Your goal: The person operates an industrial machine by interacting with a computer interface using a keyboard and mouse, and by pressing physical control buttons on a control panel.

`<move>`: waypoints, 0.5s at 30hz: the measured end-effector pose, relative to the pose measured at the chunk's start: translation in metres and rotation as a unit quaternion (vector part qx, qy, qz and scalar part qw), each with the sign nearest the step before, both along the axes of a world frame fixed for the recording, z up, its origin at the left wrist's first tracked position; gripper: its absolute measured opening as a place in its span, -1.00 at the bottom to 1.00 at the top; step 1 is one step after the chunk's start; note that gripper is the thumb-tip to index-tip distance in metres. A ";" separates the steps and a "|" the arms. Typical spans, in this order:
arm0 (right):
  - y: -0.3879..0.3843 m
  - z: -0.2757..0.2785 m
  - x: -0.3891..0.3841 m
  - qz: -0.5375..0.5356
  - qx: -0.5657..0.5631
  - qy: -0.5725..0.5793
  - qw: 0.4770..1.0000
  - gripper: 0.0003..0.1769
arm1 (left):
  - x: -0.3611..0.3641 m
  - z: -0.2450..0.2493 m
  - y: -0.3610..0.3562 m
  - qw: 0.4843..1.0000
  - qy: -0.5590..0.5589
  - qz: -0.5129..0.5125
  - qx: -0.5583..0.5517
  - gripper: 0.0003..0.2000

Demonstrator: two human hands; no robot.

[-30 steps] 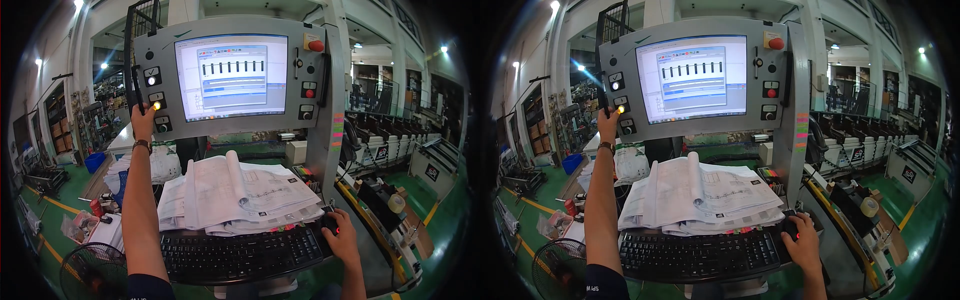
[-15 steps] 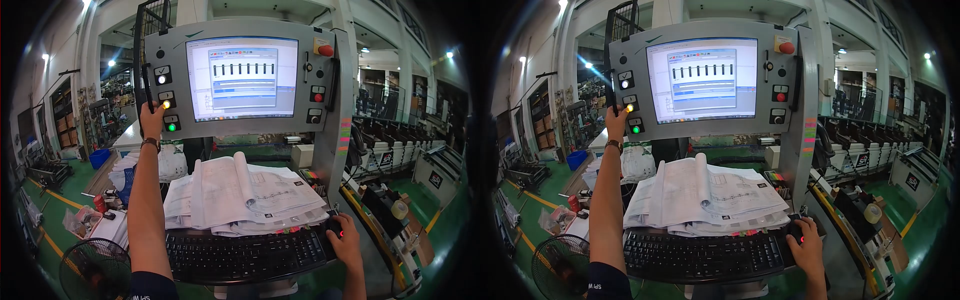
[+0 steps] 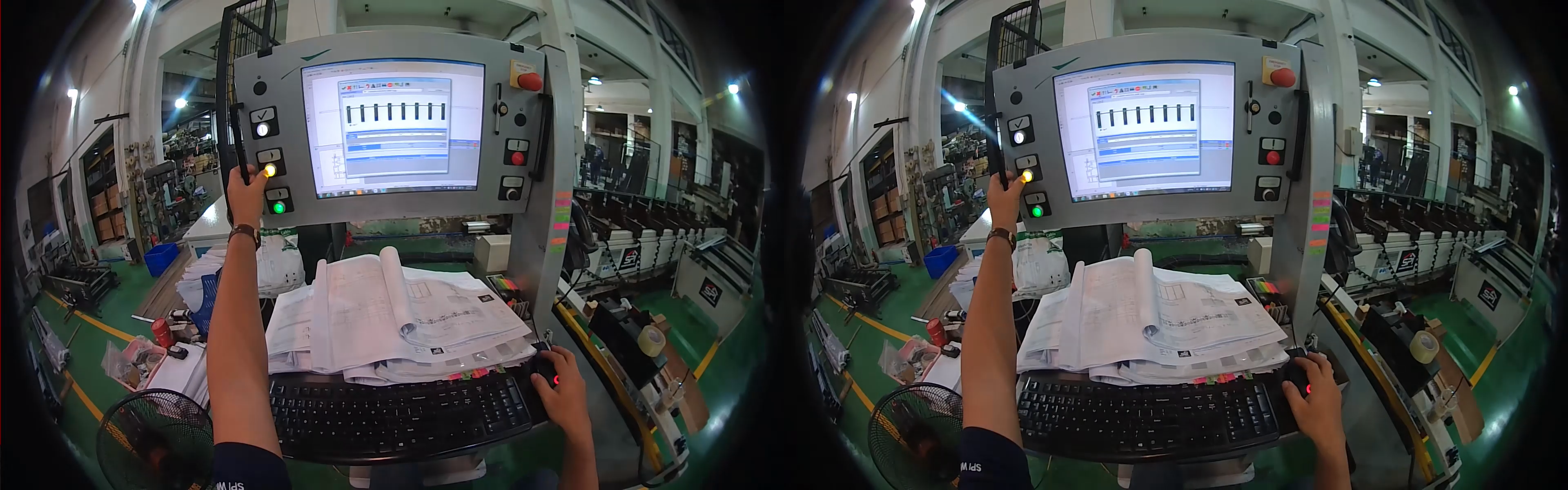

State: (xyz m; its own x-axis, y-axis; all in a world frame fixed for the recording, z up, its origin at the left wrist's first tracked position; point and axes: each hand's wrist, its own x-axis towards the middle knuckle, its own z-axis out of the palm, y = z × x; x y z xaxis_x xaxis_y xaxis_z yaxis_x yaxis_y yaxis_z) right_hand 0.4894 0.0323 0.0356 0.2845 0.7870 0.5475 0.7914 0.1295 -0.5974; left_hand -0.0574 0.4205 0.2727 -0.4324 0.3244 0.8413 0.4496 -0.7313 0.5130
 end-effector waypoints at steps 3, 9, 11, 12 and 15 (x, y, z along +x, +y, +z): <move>0.000 -0.001 0.000 -0.003 -0.002 -0.001 1.000 -0.42 | -0.001 -0.001 0.003 1.000 -0.005 -0.009 0.005 -0.69; -0.001 0.000 0.001 -0.001 -0.007 -0.006 1.000 -0.40 | -0.003 -0.001 0.007 1.000 -0.006 -0.004 0.010 -0.70; 0.001 -0.002 0.001 0.002 0.021 -0.010 1.000 -0.40 | -0.004 -0.001 0.008 1.000 -0.005 -0.005 0.006 -0.70; 0.002 -0.003 0.001 0.004 0.035 -0.012 0.999 -0.39 | -0.005 -0.001 0.008 1.000 -0.005 -0.012 0.002 -0.70; -0.002 0.002 -0.003 -0.003 0.035 0.006 0.999 -0.39 | -0.008 -0.001 0.009 1.000 -0.002 -0.017 0.000 -0.70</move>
